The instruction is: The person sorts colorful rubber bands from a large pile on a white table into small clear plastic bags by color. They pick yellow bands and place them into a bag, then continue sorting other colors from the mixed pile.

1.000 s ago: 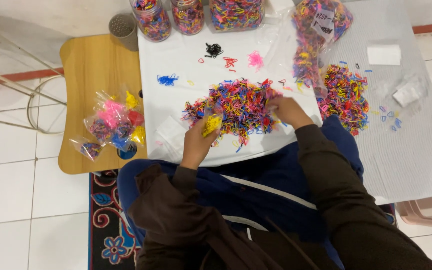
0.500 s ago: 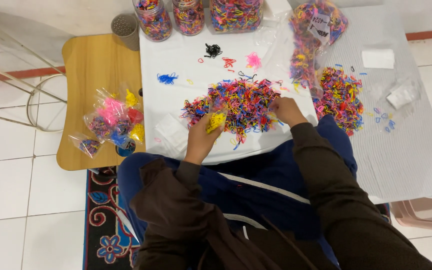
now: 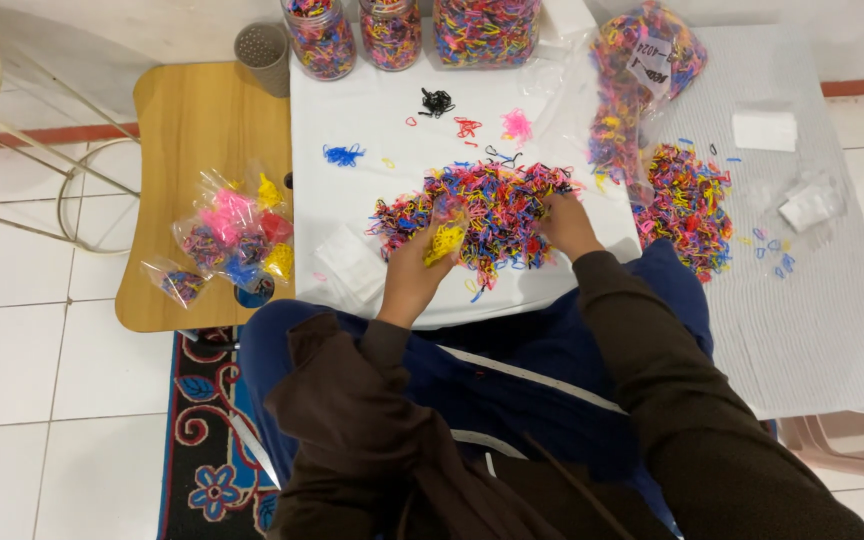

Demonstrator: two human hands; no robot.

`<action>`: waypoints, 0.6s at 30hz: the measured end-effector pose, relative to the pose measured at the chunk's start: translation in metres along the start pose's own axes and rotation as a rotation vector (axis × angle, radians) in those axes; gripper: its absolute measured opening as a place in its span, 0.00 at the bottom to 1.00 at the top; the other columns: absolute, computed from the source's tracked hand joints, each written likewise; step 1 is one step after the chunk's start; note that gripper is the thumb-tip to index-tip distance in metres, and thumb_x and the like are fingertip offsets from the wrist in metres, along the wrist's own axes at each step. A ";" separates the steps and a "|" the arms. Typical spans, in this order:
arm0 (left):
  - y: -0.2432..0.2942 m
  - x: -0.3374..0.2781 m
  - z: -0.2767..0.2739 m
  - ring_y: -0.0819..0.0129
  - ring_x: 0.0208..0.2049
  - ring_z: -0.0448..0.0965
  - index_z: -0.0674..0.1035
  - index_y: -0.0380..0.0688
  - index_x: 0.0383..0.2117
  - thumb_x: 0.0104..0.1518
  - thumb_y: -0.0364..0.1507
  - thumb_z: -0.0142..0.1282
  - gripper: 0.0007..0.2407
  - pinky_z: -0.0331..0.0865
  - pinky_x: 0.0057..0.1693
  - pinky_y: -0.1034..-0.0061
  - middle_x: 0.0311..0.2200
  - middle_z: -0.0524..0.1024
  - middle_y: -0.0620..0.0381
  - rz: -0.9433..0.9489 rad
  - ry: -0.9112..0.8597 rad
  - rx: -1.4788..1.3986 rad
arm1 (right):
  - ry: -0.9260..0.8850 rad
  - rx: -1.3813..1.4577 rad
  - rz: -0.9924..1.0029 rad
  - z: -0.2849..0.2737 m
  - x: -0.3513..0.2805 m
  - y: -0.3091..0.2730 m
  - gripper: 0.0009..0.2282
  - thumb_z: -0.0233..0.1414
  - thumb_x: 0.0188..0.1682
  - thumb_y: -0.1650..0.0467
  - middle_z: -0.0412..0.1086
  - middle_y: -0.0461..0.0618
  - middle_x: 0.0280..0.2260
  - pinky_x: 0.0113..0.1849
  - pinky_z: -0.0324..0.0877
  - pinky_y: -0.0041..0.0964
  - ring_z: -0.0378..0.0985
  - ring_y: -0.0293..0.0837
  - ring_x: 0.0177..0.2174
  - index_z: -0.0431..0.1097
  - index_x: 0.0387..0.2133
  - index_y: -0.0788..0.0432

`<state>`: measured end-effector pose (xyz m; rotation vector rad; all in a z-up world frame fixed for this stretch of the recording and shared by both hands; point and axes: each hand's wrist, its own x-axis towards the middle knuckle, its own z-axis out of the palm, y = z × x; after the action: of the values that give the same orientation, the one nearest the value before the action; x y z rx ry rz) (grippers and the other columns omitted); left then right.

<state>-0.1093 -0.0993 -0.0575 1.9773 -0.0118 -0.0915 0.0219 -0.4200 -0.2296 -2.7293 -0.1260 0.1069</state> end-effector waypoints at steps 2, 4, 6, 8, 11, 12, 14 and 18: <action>-0.001 -0.001 0.000 0.43 0.51 0.79 0.78 0.40 0.53 0.53 0.33 0.65 0.21 0.73 0.53 0.59 0.43 0.81 0.40 -0.005 0.003 0.008 | -0.012 0.012 -0.038 0.007 -0.001 -0.002 0.15 0.62 0.42 0.70 0.73 0.64 0.39 0.49 0.72 0.53 0.77 0.65 0.45 0.74 0.43 0.62; -0.004 -0.001 0.001 0.42 0.51 0.78 0.78 0.38 0.52 0.54 0.33 0.64 0.20 0.72 0.53 0.58 0.42 0.81 0.38 -0.009 0.008 0.017 | -0.022 0.024 -0.078 0.010 -0.001 -0.007 0.11 0.60 0.43 0.73 0.74 0.65 0.35 0.48 0.73 0.53 0.78 0.66 0.43 0.75 0.39 0.63; -0.010 -0.001 0.004 0.46 0.53 0.78 0.77 0.41 0.55 0.54 0.34 0.64 0.22 0.72 0.54 0.62 0.44 0.81 0.41 -0.029 0.001 0.034 | -0.037 0.174 0.043 0.009 -0.003 -0.012 0.07 0.59 0.48 0.68 0.78 0.55 0.36 0.45 0.73 0.53 0.80 0.58 0.43 0.76 0.38 0.54; -0.011 0.000 0.005 0.46 0.53 0.78 0.77 0.41 0.55 0.54 0.34 0.64 0.22 0.72 0.55 0.62 0.45 0.81 0.42 -0.028 0.002 0.041 | -0.019 0.462 0.087 -0.012 -0.010 -0.028 0.04 0.57 0.50 0.70 0.77 0.54 0.34 0.41 0.75 0.46 0.81 0.53 0.36 0.75 0.36 0.56; -0.009 0.001 0.005 0.46 0.54 0.77 0.76 0.40 0.56 0.54 0.34 0.64 0.22 0.72 0.56 0.61 0.46 0.80 0.41 -0.027 0.000 0.048 | -0.042 0.961 0.194 -0.034 -0.018 -0.050 0.04 0.54 0.53 0.74 0.71 0.52 0.34 0.39 0.78 0.38 0.81 0.47 0.32 0.71 0.38 0.62; -0.008 0.001 0.004 0.45 0.54 0.77 0.77 0.40 0.55 0.54 0.34 0.64 0.22 0.72 0.57 0.60 0.46 0.80 0.40 -0.026 -0.003 0.050 | -0.083 1.174 0.256 -0.039 -0.021 -0.057 0.07 0.52 0.54 0.74 0.68 0.51 0.36 0.42 0.78 0.36 0.80 0.46 0.36 0.68 0.43 0.65; -0.010 0.000 0.007 0.45 0.54 0.77 0.76 0.40 0.56 0.54 0.33 0.64 0.23 0.71 0.57 0.60 0.46 0.80 0.40 -0.023 -0.008 0.064 | -0.110 1.294 0.275 -0.054 -0.032 -0.068 0.06 0.51 0.54 0.75 0.68 0.47 0.36 0.43 0.78 0.33 0.80 0.43 0.37 0.66 0.43 0.64; -0.010 0.003 0.007 0.46 0.55 0.76 0.76 0.41 0.56 0.54 0.34 0.63 0.23 0.71 0.58 0.60 0.47 0.80 0.41 -0.030 -0.018 0.065 | -0.197 1.515 0.266 -0.050 -0.025 -0.059 0.08 0.48 0.53 0.79 0.75 0.51 0.41 0.46 0.80 0.32 0.83 0.42 0.41 0.68 0.44 0.61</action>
<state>-0.1076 -0.1016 -0.0698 2.0423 0.0030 -0.1299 -0.0030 -0.3878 -0.1592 -1.2034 0.1997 0.3629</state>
